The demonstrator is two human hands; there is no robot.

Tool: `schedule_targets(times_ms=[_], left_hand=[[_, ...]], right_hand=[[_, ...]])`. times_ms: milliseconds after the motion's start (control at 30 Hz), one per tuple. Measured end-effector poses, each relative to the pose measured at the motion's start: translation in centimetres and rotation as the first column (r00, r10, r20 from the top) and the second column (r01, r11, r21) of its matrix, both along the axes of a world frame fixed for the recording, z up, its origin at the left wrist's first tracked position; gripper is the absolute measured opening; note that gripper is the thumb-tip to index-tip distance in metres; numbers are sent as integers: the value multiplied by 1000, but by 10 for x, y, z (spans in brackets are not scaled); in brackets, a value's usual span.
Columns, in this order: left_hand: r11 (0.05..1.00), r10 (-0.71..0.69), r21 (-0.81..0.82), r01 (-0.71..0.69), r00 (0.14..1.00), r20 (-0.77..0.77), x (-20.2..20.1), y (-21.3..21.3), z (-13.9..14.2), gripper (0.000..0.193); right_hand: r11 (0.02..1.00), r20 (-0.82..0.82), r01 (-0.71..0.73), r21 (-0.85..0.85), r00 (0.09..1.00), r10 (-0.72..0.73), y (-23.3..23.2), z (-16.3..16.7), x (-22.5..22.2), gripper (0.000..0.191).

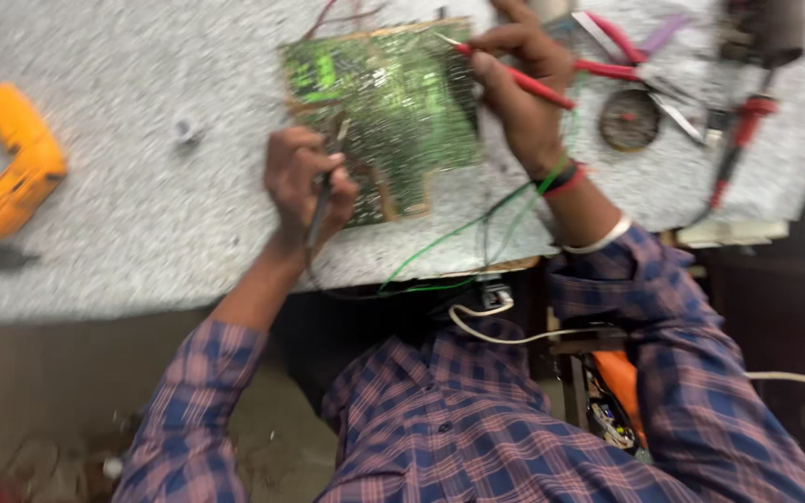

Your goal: The person solders wires to a small electrical plug at a workbench using a soldering iron and screwdriver, then places a large green circuit board on the bench and probes its components with multimeter test leads, moving the probes across different points on the board.

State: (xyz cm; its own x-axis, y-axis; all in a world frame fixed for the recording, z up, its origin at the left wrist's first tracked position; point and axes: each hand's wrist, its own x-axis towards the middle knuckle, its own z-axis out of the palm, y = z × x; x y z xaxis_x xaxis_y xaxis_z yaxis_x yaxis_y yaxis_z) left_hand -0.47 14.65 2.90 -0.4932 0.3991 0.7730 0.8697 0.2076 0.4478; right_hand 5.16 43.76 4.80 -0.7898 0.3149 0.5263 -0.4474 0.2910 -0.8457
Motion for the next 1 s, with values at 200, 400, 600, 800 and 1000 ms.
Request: schedule_targets(times_ms=[200, 400, 600, 800, 1000], left_hand=[[999, -34, 23, 34, 999, 15, -5, 0, 7, 15], [999, -40, 31, 40, 999, 13, -13, -1, 12, 18], [999, -30, 27, 29, 999, 16, -16, -1, 11, 17], [997, -51, 53, 49, 998, 29, -19, 1, 7, 16], [995, -83, 54, 79, 994, 76, -21, -1, 5, 14]], right_hand=[[951, 22, -46, 306, 999, 41, -14, -1, -2, 18], [907, 112, -117, 405, 991, 77, -27, 8, -6, 18], [885, 152, -133, 446, 986, 71, -32, 8, -11, 17], [856, 145, -166, 490, 984, 107, -33, 15, -13, 19], [855, 190, -171, 490, 978, 87, -35, 19, -15, 16]])
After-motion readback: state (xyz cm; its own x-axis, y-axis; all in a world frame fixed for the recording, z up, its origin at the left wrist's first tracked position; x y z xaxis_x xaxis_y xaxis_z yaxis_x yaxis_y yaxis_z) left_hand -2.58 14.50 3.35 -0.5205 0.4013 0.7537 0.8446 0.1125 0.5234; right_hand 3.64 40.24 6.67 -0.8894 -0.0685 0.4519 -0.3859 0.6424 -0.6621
